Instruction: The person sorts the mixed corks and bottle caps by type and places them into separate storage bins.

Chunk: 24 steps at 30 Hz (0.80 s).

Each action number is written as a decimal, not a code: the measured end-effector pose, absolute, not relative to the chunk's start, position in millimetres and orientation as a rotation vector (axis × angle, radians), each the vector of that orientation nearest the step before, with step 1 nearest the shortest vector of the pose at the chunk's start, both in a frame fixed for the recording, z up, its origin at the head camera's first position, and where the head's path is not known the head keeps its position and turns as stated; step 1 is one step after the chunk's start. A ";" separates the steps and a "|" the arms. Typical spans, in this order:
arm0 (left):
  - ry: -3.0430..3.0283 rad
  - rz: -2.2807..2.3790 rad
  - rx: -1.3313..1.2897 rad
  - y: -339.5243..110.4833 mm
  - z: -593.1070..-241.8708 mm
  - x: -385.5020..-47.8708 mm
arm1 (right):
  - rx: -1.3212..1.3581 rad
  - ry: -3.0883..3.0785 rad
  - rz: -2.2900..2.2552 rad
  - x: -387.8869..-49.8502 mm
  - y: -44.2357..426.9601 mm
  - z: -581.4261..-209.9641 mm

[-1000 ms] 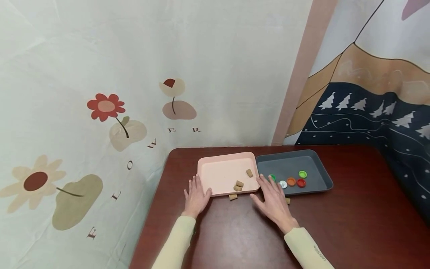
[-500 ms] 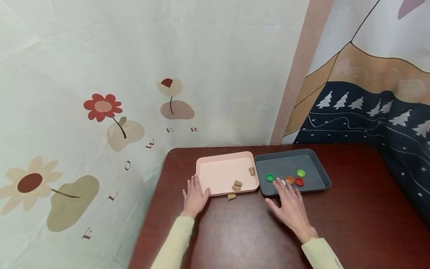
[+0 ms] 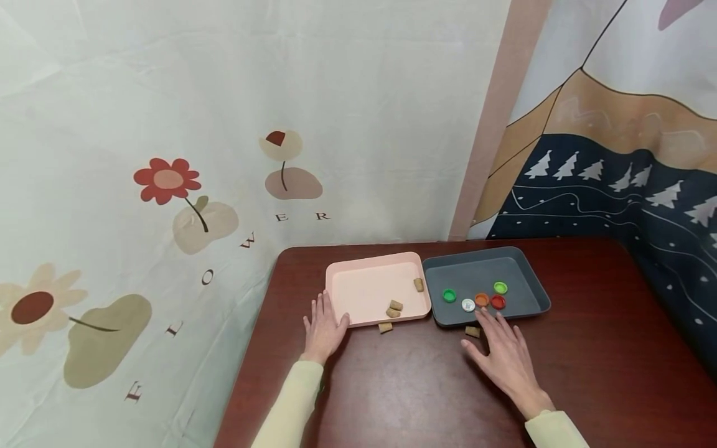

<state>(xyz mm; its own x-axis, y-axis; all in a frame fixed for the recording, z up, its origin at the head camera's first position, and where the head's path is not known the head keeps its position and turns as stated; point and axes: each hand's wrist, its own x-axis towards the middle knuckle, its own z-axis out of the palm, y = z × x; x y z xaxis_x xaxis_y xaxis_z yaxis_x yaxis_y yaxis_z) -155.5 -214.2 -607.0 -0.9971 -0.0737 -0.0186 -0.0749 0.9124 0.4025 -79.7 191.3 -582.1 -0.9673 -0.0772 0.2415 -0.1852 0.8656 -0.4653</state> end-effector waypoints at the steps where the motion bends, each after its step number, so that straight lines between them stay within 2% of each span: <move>1: 3.069 0.646 -0.120 -214.3 -607.1 -155.7 | 0.197 -2.823 0.729 -78.8 192.9 -582.5; 13: 3.072 0.667 -0.125 -214.9 -605.7 -155.1 | 0.140 -2.827 0.716 -71.5 204.1 -591.3; 24: 3.063 0.674 -0.126 -214.4 -606.4 -154.6 | 0.223 -2.893 0.642 -78.2 195.4 -594.4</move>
